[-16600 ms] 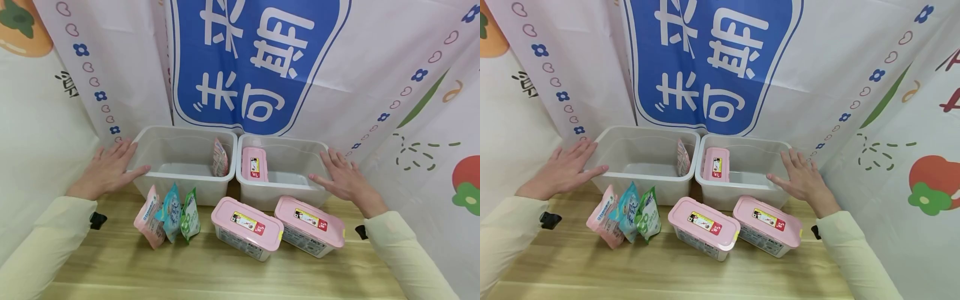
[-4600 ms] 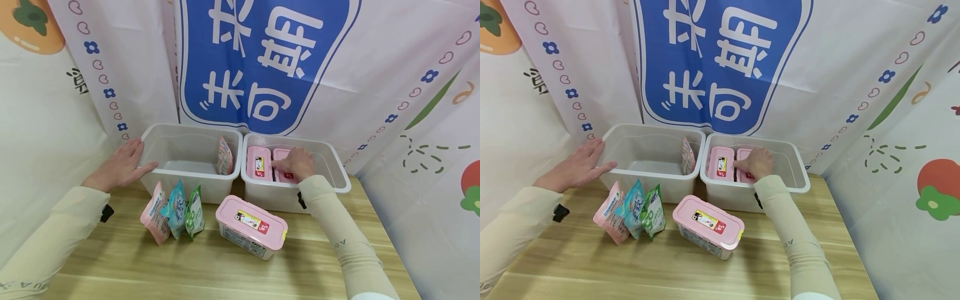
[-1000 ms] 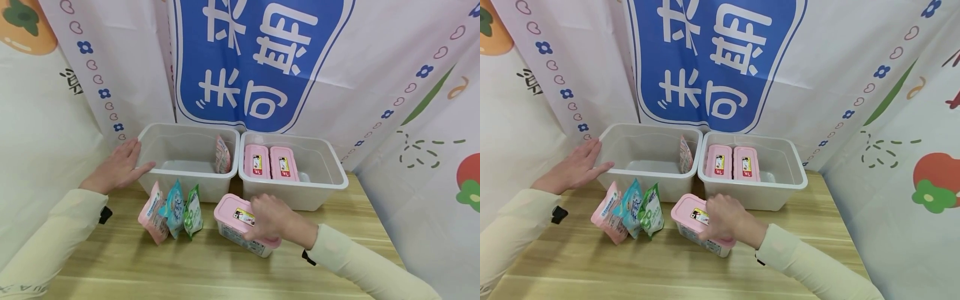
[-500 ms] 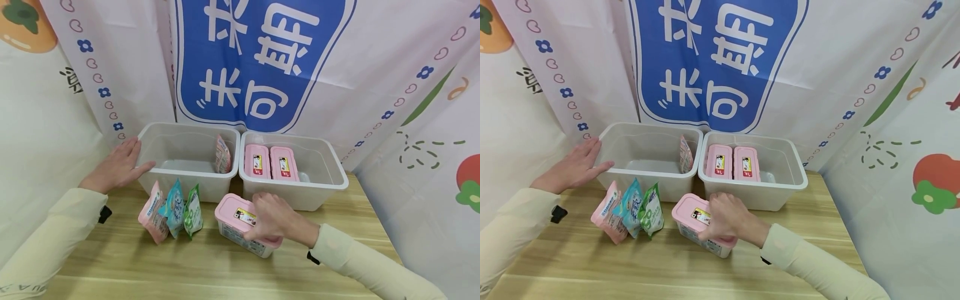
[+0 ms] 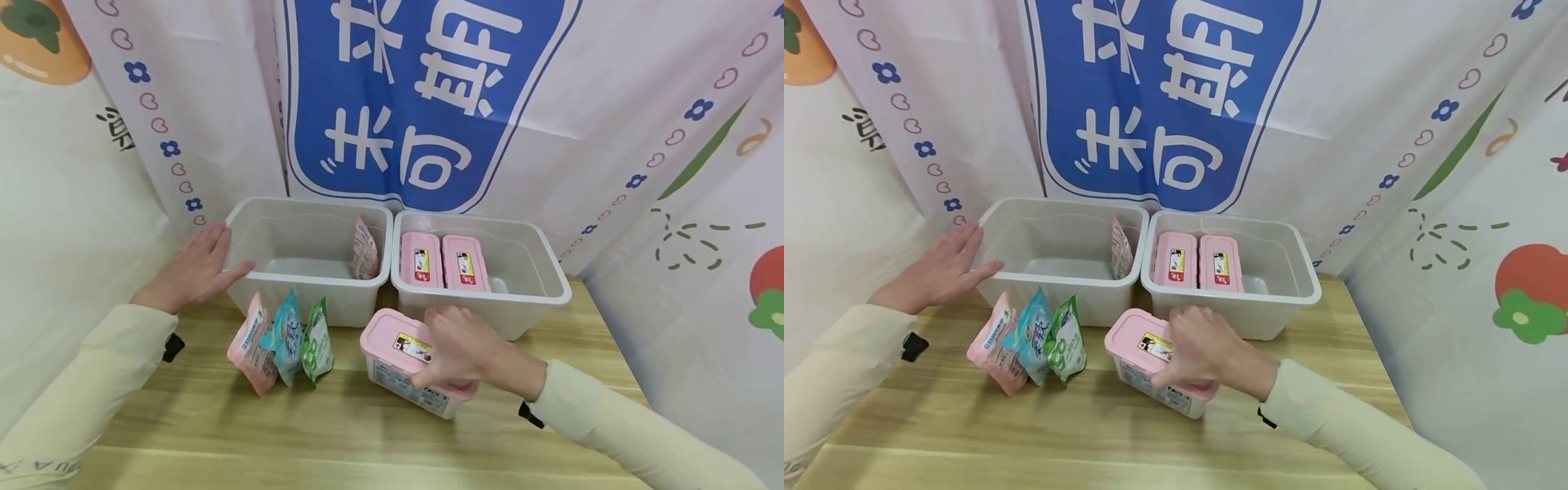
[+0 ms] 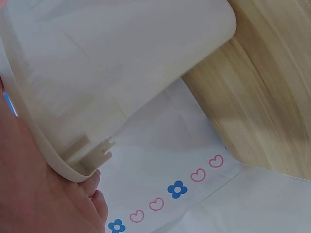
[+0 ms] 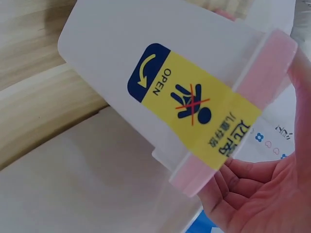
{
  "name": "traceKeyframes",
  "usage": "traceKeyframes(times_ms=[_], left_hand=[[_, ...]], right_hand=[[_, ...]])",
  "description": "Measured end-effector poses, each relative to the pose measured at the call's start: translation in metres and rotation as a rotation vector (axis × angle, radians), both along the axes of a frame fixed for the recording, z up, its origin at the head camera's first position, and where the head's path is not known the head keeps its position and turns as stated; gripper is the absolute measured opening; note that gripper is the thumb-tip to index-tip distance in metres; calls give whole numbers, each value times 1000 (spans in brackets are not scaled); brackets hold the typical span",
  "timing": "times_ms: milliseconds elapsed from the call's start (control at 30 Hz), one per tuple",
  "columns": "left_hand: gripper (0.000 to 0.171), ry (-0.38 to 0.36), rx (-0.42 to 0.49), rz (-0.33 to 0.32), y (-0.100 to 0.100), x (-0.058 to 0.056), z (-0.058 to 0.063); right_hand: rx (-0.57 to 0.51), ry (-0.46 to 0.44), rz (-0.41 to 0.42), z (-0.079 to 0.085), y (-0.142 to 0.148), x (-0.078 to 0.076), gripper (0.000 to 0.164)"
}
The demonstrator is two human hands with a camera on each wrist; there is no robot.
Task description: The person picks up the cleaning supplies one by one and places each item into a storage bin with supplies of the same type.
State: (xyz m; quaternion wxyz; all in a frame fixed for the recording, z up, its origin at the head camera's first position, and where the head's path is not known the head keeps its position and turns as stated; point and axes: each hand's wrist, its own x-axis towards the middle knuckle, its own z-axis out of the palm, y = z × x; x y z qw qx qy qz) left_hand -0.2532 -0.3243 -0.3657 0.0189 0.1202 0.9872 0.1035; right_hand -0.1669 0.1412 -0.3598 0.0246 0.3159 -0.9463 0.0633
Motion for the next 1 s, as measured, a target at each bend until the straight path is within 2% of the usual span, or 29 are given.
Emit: traceKeyframes(times_ms=[267,500,667,1000], left_hand=[[98,14,10,-4,-3,2,1],[99,9,2,-1,-3,-1,-1],[100,2,-9,-2,-2,-2,-2],[100,12,-11,-12,-2,-2,-2]], right_hand=[[-24,-15,-1,21,10,7,62],[-6,-22,-39,31,26,15,65],[-35,-59,-65,40,42,23,63],[-18,-41,-159,80,65,33,64]])
